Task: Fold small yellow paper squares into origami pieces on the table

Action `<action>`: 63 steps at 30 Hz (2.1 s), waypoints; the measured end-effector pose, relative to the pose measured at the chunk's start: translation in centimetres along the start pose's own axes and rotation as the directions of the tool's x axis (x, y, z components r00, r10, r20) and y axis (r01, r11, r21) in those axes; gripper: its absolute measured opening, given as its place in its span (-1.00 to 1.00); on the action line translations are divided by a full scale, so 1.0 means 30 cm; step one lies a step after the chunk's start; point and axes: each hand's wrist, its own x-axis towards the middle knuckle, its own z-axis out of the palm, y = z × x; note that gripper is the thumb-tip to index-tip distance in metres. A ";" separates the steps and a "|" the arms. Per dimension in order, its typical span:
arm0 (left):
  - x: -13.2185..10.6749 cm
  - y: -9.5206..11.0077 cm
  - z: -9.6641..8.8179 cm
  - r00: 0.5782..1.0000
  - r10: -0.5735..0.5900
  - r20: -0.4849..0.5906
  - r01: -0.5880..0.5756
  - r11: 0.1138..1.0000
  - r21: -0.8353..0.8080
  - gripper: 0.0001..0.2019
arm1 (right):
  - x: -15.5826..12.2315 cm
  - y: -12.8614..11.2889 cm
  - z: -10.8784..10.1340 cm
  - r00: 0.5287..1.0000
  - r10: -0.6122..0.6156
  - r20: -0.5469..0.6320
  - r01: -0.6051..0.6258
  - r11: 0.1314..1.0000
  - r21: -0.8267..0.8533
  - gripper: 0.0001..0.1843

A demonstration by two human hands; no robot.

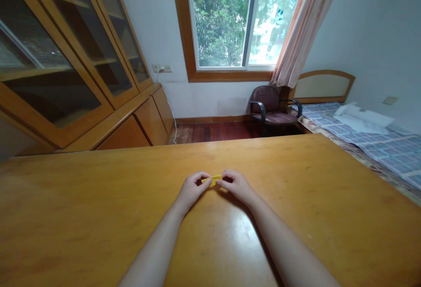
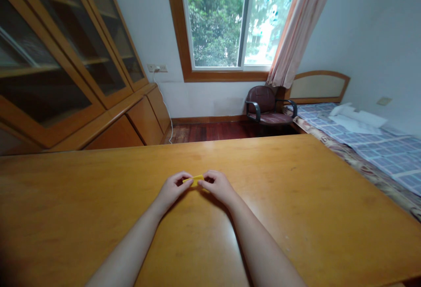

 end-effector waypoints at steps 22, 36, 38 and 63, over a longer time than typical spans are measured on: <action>-0.011 0.032 0.017 0.982 0.167 0.093 -0.184 0.953 0.239 -0.88 | -0.011 -0.034 0.012 0.987 -0.158 -0.036 0.150 0.975 -0.164 -0.93; -0.008 0.039 0.008 0.988 0.147 0.052 -0.155 0.963 0.221 -0.85 | -0.006 -0.026 0.014 0.989 -0.117 -0.093 0.103 0.984 -0.143 -0.91; -0.006 0.039 0.004 0.993 0.118 0.026 -0.121 0.970 0.213 -0.84 | -0.001 -0.019 0.012 0.987 -0.089 -0.135 0.071 0.989 -0.132 -0.91; -0.006 0.040 0.001 0.998 0.063 -0.015 -0.060 0.991 0.116 -0.81 | 0.000 -0.013 -0.001 0.996 -0.030 -0.079 0.026 0.998 -0.056 -0.87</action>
